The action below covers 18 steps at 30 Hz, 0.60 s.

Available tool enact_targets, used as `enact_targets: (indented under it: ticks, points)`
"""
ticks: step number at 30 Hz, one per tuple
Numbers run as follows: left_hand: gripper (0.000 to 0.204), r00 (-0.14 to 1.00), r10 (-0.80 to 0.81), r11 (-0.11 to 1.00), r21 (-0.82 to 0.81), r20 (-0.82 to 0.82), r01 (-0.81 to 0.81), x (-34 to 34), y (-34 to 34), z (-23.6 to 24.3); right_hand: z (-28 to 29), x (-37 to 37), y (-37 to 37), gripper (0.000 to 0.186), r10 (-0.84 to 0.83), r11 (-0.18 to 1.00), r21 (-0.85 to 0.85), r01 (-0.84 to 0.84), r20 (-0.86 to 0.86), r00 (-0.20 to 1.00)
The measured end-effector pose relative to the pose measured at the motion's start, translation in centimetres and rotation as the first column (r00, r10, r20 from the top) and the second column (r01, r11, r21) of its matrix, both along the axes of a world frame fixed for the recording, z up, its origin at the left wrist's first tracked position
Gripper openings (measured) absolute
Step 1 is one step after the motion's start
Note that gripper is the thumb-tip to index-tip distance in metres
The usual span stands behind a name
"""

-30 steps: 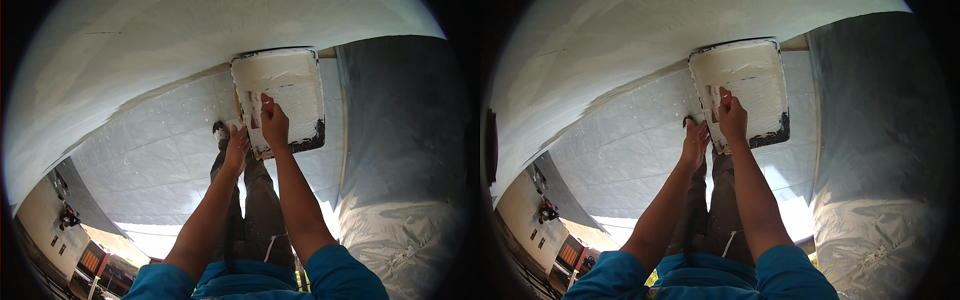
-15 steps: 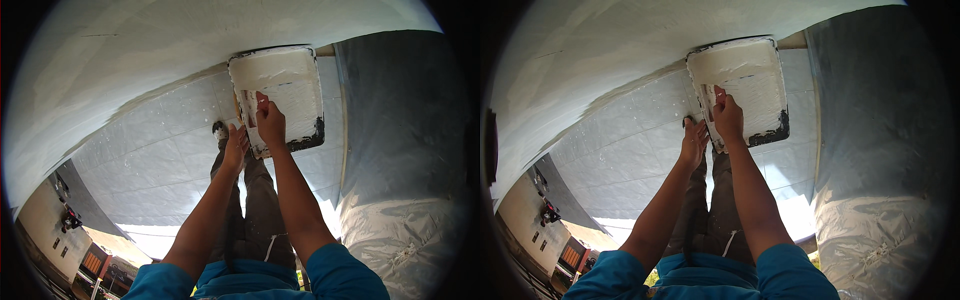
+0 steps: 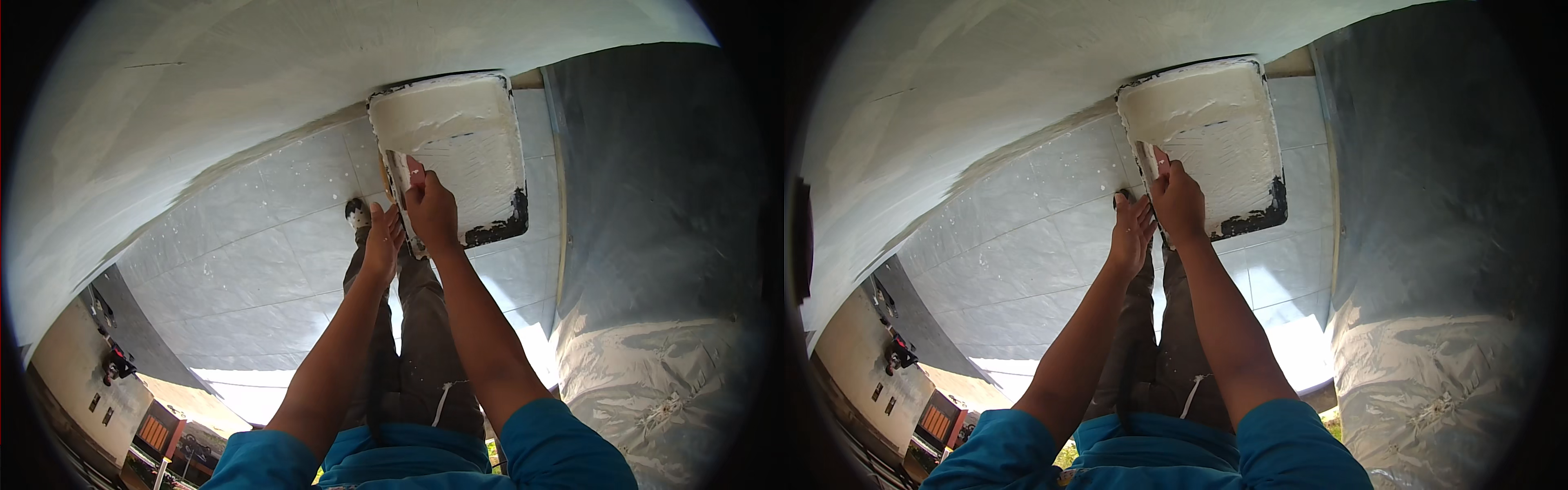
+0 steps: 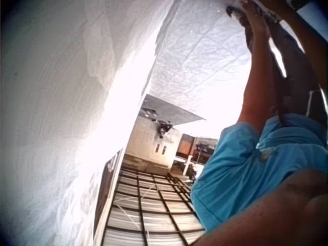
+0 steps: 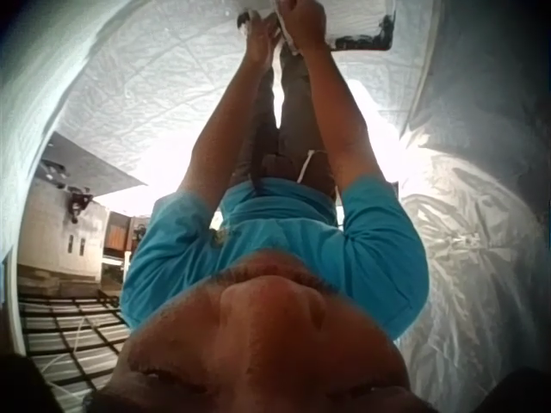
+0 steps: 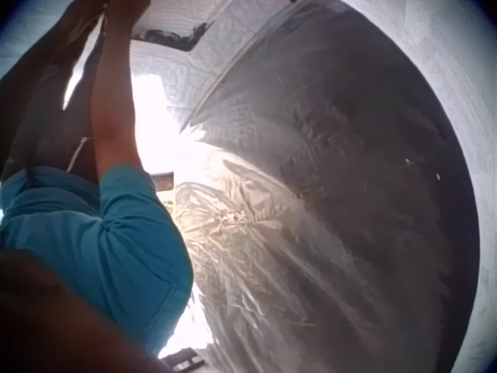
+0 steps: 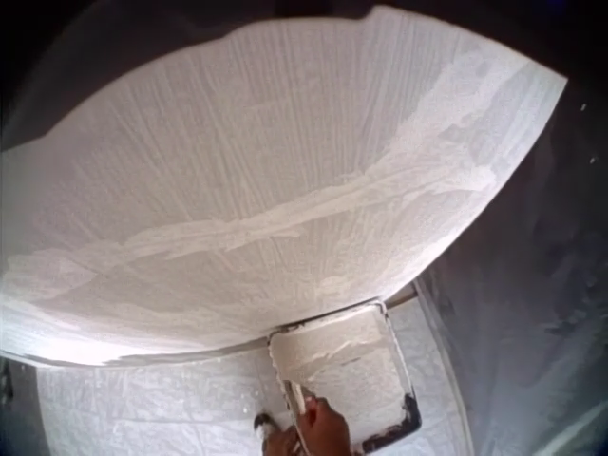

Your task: Apply wall putty to a wall using a putty knife/spatula.

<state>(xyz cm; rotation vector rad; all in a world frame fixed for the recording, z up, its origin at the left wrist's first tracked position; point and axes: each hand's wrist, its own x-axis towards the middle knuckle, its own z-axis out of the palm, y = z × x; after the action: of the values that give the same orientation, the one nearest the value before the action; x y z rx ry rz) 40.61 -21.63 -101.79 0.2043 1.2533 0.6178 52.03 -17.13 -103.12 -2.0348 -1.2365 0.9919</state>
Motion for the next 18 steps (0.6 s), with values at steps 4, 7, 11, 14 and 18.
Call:
enact_targets:
  ticks: [4, 7, 11, 14, 18]
  points:
    - [0.11, 1.0, 0.007, 1.0, -0.012, -0.007, -0.007, 0.3, 0.1, 0.2, -0.1, 1.3, 0.4, 0.015, -0.016, 0.999, -0.038, 0.018, 0.034, 0.999]
    - [0.11, 1.0, 0.003, 1.0, -0.013, 0.002, -0.003, 0.1, 0.0, 0.1, 0.5, 1.2, 0.6, 0.016, -0.118, 0.99, 0.066, 0.121, -0.045, 0.992]
    - [0.11, 1.0, 0.011, 1.0, -0.006, 0.009, -0.011, 0.3, -0.2, 0.0, -0.8, 0.3, 0.0, 0.016, 0.038, 0.999, -0.035, -0.037, 0.057, 0.998]
    - [0.11, 1.0, 0.009, 1.0, -0.004, 0.01, -0.009, 0.3, 0.2, 0.1, -0.5, 1.2, 0.3, 0.017, -0.061, 0.998, 0.003, 0.061, -0.008, 0.998]
    - [0.11, 1.0, 0.009, 1.0, 0.001, 0.014, -0.009, -0.2, -0.1, 0.0, 0.3, 0.4, 0.3, 0.016, 0.001, 1.0, 0.013, -0.001, -0.006, 1.0]
